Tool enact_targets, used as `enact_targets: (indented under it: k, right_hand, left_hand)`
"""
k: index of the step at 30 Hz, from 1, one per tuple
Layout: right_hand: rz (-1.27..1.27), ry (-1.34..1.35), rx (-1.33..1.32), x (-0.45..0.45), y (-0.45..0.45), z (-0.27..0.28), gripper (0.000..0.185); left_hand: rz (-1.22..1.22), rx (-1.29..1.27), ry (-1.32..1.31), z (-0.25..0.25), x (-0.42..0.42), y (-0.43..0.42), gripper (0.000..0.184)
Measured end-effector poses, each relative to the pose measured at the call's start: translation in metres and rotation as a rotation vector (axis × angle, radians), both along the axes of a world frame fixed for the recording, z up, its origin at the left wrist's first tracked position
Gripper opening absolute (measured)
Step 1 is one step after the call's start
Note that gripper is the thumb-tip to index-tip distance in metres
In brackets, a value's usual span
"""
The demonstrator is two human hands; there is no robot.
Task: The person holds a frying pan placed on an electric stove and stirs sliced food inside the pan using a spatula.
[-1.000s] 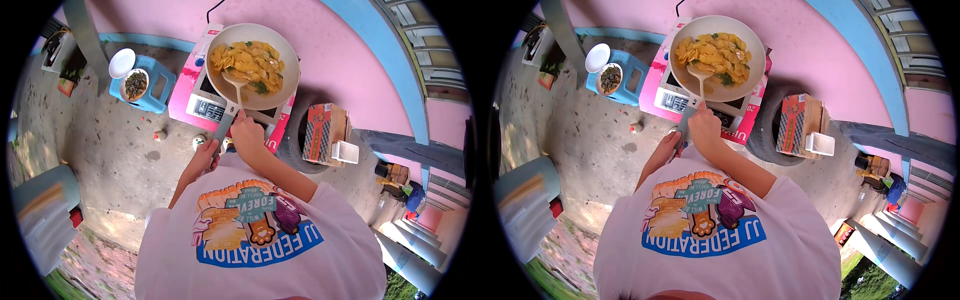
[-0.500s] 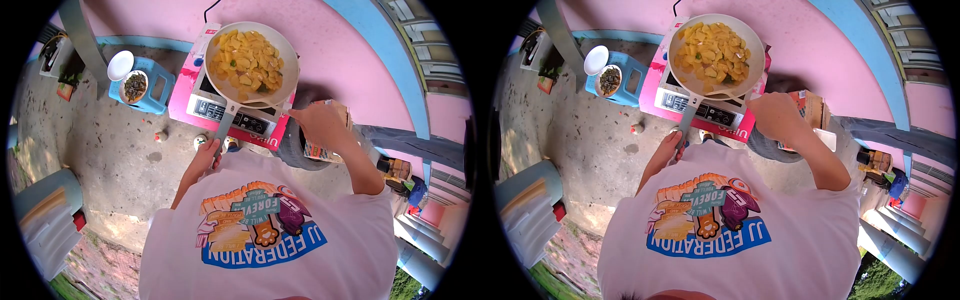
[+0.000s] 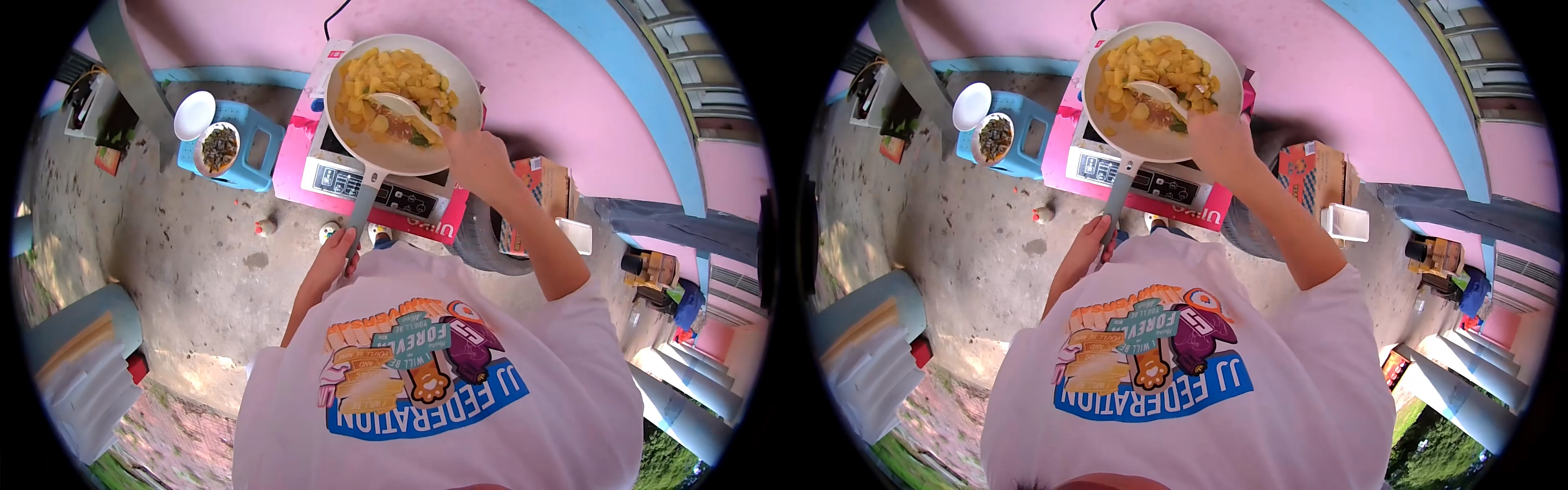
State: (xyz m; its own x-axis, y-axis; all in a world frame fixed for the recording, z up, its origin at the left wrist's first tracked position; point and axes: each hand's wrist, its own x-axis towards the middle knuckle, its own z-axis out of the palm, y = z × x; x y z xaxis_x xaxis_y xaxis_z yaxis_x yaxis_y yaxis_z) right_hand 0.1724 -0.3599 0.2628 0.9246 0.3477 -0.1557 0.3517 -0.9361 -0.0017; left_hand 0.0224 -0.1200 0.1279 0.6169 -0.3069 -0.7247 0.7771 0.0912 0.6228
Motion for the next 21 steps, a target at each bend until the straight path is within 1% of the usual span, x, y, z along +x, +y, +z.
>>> enact_targets:
  k: [1, 3, 4, 5, 6, 7, 9, 10, 12, 13, 15, 16, 17, 18, 19, 21]
  right_hand:
    - [0.040, 0.082, 0.002, 0.008, -0.015, 0.027, 0.019]
    - [0.061, 0.147, -0.088, 0.032, -0.043, 0.060, 0.021]
    - [-0.056, 0.248, -0.170, 0.040, -0.032, 0.090, 0.020]
    - [0.024, 0.115, -0.217, 0.052, -0.045, 0.088, 0.018]
    - [0.011, 0.183, -0.323, 0.065, -0.041, 0.097, 0.018]
    - [0.082, 0.167, -0.382, 0.082, -0.046, 0.090, 0.017]
    - [-0.160, 0.333, -0.320, 0.109, -0.034, 0.085, 0.017]
    - [-0.167, 0.336, -0.313, 0.129, -0.039, 0.071, 0.017]
    - [-0.395, 0.499, -0.250, 0.157, -0.046, 0.036, 0.017]
    - [-0.388, 0.496, -0.252, 0.154, -0.050, 0.027, 0.017]
    - [-0.277, 0.446, 0.069, 0.135, -0.048, 0.021, 0.019]
    - [-0.268, 0.447, 0.066, 0.136, -0.058, -0.003, 0.019]
    - [-0.160, 0.420, 0.162, 0.139, -0.073, -0.037, 0.017]
    - [-0.056, 0.392, 0.258, 0.141, -0.082, -0.054, 0.018]
    - [-0.052, 0.394, 0.257, 0.131, -0.077, -0.051, 0.018]
    - [0.192, 0.009, 0.307, 0.087, -0.058, -0.029, 0.020]
  left_hand:
    - [-0.006, 0.001, -0.002, -0.001, 0.000, 0.000, 0.034]
    - [-0.013, 0.001, -0.019, -0.008, -0.001, 0.001, 0.036]
    - [-0.021, 0.009, -0.018, -0.011, -0.001, 0.001, 0.036]
    - [-0.006, 0.002, -0.035, -0.015, -0.002, 0.000, 0.038]
    - [0.007, -0.003, -0.049, -0.017, -0.002, 0.000, 0.040]
    - [-0.003, 0.008, -0.048, -0.018, -0.002, 0.000, 0.040]
    - [0.015, -0.014, -0.033, -0.020, -0.002, 0.000, 0.039]
    - [0.007, -0.008, -0.031, -0.020, -0.002, 0.000, 0.039]
    - [0.007, -0.018, -0.039, -0.019, -0.002, 0.000, 0.039]
    - [0.014, -0.019, -0.041, -0.019, -0.001, -0.001, 0.039]
    - [0.006, -0.008, -0.056, -0.016, 0.000, -0.001, 0.039]
    - [0.015, -0.009, -0.055, -0.015, 0.000, 0.000, 0.039]
    - [0.011, -0.001, -0.048, -0.014, 0.000, 0.000, 0.039]
    - [0.003, 0.007, -0.040, -0.014, 0.001, -0.001, 0.039]
    - [0.008, 0.006, -0.039, -0.015, 0.001, -0.001, 0.039]
    - [0.017, -0.009, -0.048, -0.017, -0.001, -0.001, 0.039]
